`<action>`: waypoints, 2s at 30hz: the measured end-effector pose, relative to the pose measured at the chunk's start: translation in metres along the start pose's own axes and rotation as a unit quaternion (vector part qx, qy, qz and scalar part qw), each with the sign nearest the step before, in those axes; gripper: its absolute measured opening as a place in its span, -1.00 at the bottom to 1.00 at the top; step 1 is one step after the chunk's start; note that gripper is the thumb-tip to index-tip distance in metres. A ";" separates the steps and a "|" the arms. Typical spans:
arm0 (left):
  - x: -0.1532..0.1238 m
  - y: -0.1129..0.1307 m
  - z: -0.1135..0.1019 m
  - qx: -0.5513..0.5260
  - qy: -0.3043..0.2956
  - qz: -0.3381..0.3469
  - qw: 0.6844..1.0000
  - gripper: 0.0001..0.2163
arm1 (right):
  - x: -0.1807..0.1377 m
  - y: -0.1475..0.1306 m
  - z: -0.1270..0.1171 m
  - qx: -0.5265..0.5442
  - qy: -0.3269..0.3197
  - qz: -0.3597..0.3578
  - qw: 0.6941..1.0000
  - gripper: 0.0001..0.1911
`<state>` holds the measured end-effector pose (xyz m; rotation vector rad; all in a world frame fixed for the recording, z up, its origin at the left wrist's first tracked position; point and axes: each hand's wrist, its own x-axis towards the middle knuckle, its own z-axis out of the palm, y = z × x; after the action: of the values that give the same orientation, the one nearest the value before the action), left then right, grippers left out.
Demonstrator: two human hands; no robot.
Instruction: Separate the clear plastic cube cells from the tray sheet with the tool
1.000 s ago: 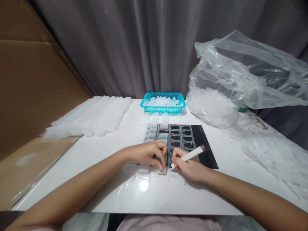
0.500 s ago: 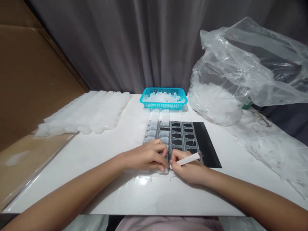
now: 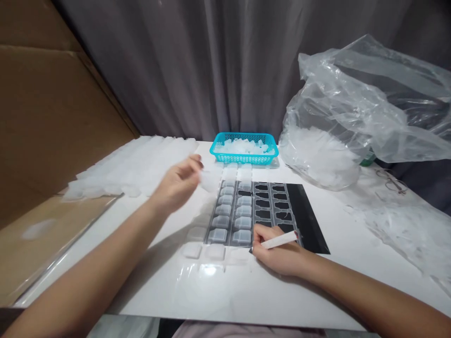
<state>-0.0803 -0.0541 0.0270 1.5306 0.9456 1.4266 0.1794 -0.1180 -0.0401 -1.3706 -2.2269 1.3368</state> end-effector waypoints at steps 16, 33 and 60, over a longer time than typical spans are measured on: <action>-0.051 -0.015 0.065 0.045 -0.112 -0.281 0.952 -0.76 | 0.003 0.001 -0.009 0.067 0.033 0.001 0.997 -0.86; -0.044 -0.022 0.051 0.266 -0.269 0.054 0.924 -0.90 | 0.012 0.008 -0.003 0.128 0.037 0.064 0.989 -0.88; -0.027 0.000 0.050 0.205 -0.208 -0.151 0.944 -0.68 | -0.001 0.008 -0.029 -0.032 0.001 -0.070 0.997 -0.70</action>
<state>-0.0321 -0.0832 0.0158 1.7976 1.1926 0.6733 0.2015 -0.1000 -0.0292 -1.2093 -2.3349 1.2258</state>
